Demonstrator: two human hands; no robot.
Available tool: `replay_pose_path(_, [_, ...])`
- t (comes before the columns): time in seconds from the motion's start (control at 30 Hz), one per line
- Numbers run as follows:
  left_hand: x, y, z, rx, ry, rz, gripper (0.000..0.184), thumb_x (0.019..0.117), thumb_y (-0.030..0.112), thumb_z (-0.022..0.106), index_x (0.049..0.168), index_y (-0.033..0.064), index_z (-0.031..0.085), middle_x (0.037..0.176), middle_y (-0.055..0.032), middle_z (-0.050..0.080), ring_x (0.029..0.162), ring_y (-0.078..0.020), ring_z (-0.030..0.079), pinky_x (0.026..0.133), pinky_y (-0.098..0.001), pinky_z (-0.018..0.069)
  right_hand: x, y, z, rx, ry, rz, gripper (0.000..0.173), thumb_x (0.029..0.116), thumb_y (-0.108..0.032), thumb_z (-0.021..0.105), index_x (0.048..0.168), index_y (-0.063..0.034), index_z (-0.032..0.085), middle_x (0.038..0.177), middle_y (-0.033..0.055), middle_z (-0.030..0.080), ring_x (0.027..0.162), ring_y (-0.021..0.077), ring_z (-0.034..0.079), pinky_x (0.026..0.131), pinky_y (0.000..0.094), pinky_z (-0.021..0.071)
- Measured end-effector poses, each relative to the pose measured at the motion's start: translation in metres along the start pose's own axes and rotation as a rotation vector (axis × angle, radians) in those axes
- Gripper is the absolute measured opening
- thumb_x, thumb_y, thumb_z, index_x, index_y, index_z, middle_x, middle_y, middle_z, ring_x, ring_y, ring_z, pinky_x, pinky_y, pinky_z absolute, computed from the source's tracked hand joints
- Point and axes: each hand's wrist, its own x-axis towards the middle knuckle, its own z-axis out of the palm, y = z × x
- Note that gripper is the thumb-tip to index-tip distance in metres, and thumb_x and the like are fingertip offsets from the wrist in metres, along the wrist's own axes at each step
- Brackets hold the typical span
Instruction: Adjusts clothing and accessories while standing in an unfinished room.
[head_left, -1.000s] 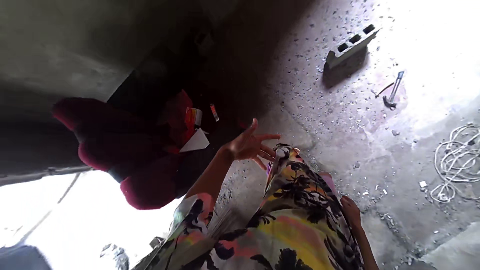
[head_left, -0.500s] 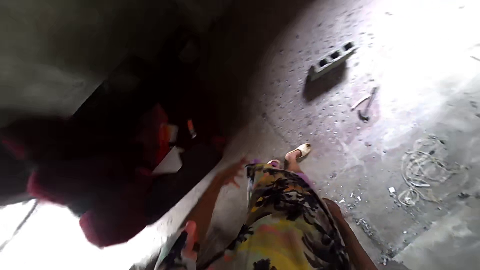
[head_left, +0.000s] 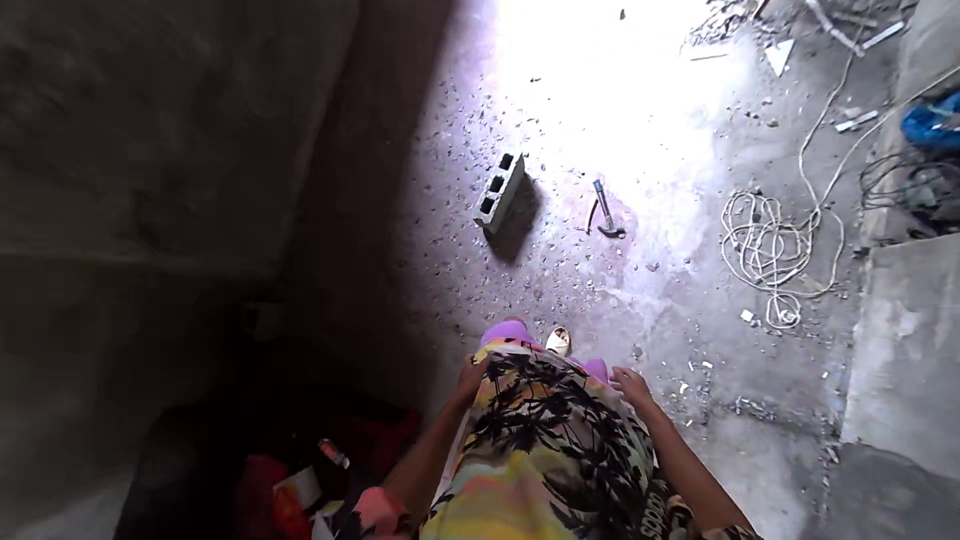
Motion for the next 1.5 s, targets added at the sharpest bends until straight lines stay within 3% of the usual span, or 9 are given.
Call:
replay_pose_path(0.37, [0.130, 0.164, -0.090, 0.205, 0.173, -0.033, 0.045, 0.1087, 0.032, 0.049, 0.139, 0.0014, 0.058, 0.134, -0.0223, 0.063, 0.127, -0.0357, 0.060, 0.109, -0.0554, 0.0451, 0.079, -0.087, 0.013, -0.097, 0.078, 0.068, 0.036, 0.1092, -0.014, 0.052, 0.134, 0.0120, 0.059, 0.137, 0.0338, 0.059, 0.131, 0.0420, 0.057, 0.114, 0.0524, 0.0410])
replay_pose_path(0.57, [0.168, 0.284, -0.145, 0.309, -0.181, 0.024, 0.035, 0.1066, 0.025, 0.052, 0.120, -0.0035, 0.067, 0.117, -0.0240, 0.067, 0.109, -0.0338, 0.064, 0.098, -0.0542, 0.0475, 0.105, -0.274, 0.022, -0.283, 0.054, -0.314, 0.045, 0.1112, -0.022, 0.047, 0.133, 0.0155, 0.057, 0.131, 0.0366, 0.061, 0.124, 0.0432, 0.061, 0.108, 0.0509, 0.0469])
replay_pose_path(0.83, [0.139, 0.367, -0.178, -0.686, -0.327, 0.097, 0.029, 0.1108, 0.027, 0.039, 0.115, 0.0067, 0.060, 0.092, -0.0014, 0.069, 0.084, -0.0103, 0.068, 0.080, -0.0325, 0.0589, 0.158, -0.454, 0.004, -0.393, -0.089, -0.144, 0.042, 0.1098, -0.024, 0.051, 0.143, -0.0002, 0.055, 0.132, 0.0266, 0.063, 0.115, 0.0366, 0.065, 0.097, 0.0557, 0.0524])
replay_pose_path(0.93, [0.121, 0.359, -0.169, -0.547, -0.426, -0.093, 0.036, 0.1113, 0.031, 0.038, 0.117, 0.0059, 0.063, 0.097, -0.0025, 0.070, 0.087, -0.0108, 0.068, 0.083, -0.0343, 0.0588, 0.182, -0.483, -0.009, -0.329, -0.081, -0.063, 0.042, 0.1106, -0.025, 0.050, 0.144, 0.0000, 0.054, 0.131, 0.0252, 0.064, 0.112, 0.0337, 0.067, 0.093, 0.0522, 0.0552])
replay_pose_path(1.03, [0.142, 0.329, -0.133, -0.147, -0.238, -0.205, 0.036, 0.1116, 0.025, 0.041, 0.115, -0.0034, 0.063, 0.099, -0.0152, 0.064, 0.087, -0.0219, 0.062, 0.082, -0.0425, 0.0518, 0.210, -0.510, -0.021, -0.312, -0.075, -0.008, 0.042, 0.1116, -0.027, 0.048, 0.143, -0.0008, 0.054, 0.130, 0.0231, 0.064, 0.110, 0.0314, 0.066, 0.091, 0.0493, 0.0540])
replay_pose_path(1.13, [0.168, 0.347, -0.096, 0.076, -0.045, -0.257, 0.040, 0.1072, 0.019, 0.047, 0.139, -0.0048, 0.053, 0.126, -0.0290, 0.063, 0.117, -0.0406, 0.063, 0.101, -0.0591, 0.0480, 0.233, -0.540, -0.041, -0.344, -0.090, 0.020, 0.043, 0.1121, -0.027, 0.047, 0.144, -0.0001, 0.052, 0.132, 0.0219, 0.063, 0.111, 0.0292, 0.065, 0.092, 0.0467, 0.0528])
replay_pose_path(1.27, [0.184, 0.399, -0.064, 0.092, 0.348, -0.142, 0.045, 0.0985, -0.003, 0.049, 0.144, 0.0011, 0.051, 0.140, -0.0240, 0.057, 0.119, -0.0385, 0.063, 0.098, -0.0532, 0.0527, 0.266, -0.577, -0.070, -0.354, -0.112, 0.025, 0.042, 0.1120, -0.027, 0.047, 0.145, -0.0007, 0.051, 0.128, 0.0198, 0.065, 0.105, 0.0259, 0.067, 0.086, 0.0433, 0.0540])
replay_pose_path(1.37, [0.185, 0.390, -0.048, 0.062, 0.513, 0.142, 0.031, 0.0975, -0.001, 0.050, 0.123, -0.0030, 0.068, 0.130, -0.0227, 0.065, 0.110, -0.0343, 0.069, 0.094, -0.0485, 0.0561, 0.293, -0.607, -0.086, -0.395, -0.114, 0.013, 0.041, 0.1123, -0.026, 0.046, 0.144, -0.0007, 0.051, 0.126, 0.0192, 0.066, 0.102, 0.0249, 0.067, 0.084, 0.0423, 0.0543])
replay_pose_path(1.5, [0.180, 0.386, -0.038, 0.003, 0.406, 0.038, 0.032, 0.1047, 0.013, 0.048, 0.126, -0.0005, 0.068, 0.127, -0.0204, 0.067, 0.115, -0.0317, 0.067, 0.100, -0.0477, 0.0520, 0.311, -0.648, -0.090, -0.500, -0.121, 0.024, 0.041, 0.1125, -0.027, 0.045, 0.144, -0.0008, 0.051, 0.127, 0.0194, 0.065, 0.104, 0.0267, 0.067, 0.087, 0.0446, 0.0539])
